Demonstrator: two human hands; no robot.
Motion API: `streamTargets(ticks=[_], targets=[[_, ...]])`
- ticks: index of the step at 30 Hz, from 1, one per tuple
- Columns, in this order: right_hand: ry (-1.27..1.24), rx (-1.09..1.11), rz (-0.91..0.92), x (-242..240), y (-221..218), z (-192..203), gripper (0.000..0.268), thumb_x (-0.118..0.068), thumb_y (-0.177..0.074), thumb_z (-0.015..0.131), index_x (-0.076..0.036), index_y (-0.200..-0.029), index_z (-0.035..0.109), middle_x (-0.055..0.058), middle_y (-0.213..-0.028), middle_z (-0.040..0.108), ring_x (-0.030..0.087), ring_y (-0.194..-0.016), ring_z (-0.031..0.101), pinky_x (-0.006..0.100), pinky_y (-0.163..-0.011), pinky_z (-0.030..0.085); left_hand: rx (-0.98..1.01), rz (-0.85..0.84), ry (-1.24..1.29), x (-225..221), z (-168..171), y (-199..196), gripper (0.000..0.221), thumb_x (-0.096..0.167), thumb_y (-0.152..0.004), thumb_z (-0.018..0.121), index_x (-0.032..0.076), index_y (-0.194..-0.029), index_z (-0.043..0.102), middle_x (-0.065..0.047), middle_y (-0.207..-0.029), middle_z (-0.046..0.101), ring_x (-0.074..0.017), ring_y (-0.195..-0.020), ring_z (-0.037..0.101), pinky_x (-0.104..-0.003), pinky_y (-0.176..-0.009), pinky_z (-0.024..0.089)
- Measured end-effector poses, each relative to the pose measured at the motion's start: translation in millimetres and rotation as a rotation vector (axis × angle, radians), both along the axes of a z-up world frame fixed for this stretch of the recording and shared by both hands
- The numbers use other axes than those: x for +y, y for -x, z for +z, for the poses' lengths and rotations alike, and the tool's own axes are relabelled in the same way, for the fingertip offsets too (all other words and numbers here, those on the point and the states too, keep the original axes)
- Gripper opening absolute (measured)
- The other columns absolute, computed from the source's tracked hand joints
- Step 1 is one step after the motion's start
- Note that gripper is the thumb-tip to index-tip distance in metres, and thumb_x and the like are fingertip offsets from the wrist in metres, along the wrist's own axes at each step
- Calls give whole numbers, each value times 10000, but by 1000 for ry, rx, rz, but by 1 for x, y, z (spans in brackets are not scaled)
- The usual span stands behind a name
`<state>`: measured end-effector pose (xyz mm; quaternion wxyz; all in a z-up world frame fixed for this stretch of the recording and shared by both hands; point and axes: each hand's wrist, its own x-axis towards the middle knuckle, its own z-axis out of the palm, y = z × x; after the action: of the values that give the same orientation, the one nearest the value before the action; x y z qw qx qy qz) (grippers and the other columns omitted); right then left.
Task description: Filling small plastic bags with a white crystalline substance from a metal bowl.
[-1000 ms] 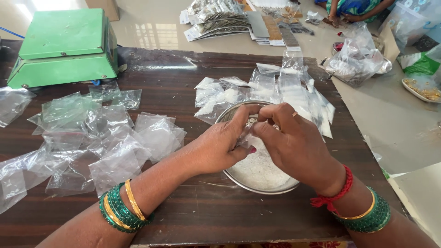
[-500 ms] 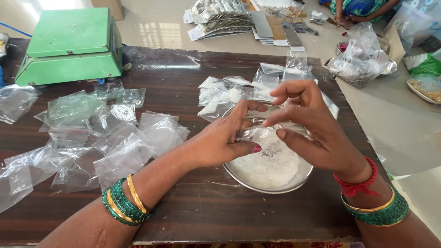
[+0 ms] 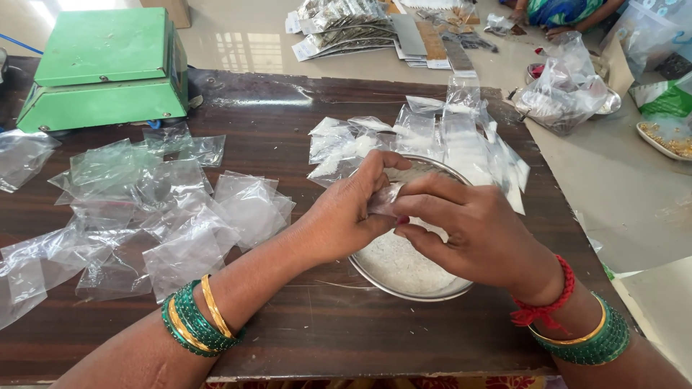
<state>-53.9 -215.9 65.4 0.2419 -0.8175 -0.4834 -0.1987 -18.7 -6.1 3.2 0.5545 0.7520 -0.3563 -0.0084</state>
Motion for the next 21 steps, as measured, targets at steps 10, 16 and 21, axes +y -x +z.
streamTargets(ticks=[10,16,21], targets=[[183,339,-49,-7,-9,-7,240,-79,-822,696,-128,-1057,703,80,-587,651,239,-504,676,374,-498,502,-92,9,-195,2,23,16,807,119,-695,837,112,-1390,427,-104,-857,681,-294,-824,700,-416,-725,553],[203,443,-25,-13,-13,-2,458,-56,-798,718,-182,-1238,731,70,-544,633,234,-452,597,377,-469,448,-141,3,-168,1,11,12,735,53,-769,737,111,-1435,432,-102,-867,694,-300,-870,734,-409,-742,550],[-165,454,94,-33,-23,6,292,65,-807,541,-104,-1018,652,111,-1066,700,163,-844,675,315,-680,538,-34,24,-25,-1,12,11,718,-3,-800,725,106,-1438,415,-47,-884,569,-183,-802,643,-309,-691,544]])
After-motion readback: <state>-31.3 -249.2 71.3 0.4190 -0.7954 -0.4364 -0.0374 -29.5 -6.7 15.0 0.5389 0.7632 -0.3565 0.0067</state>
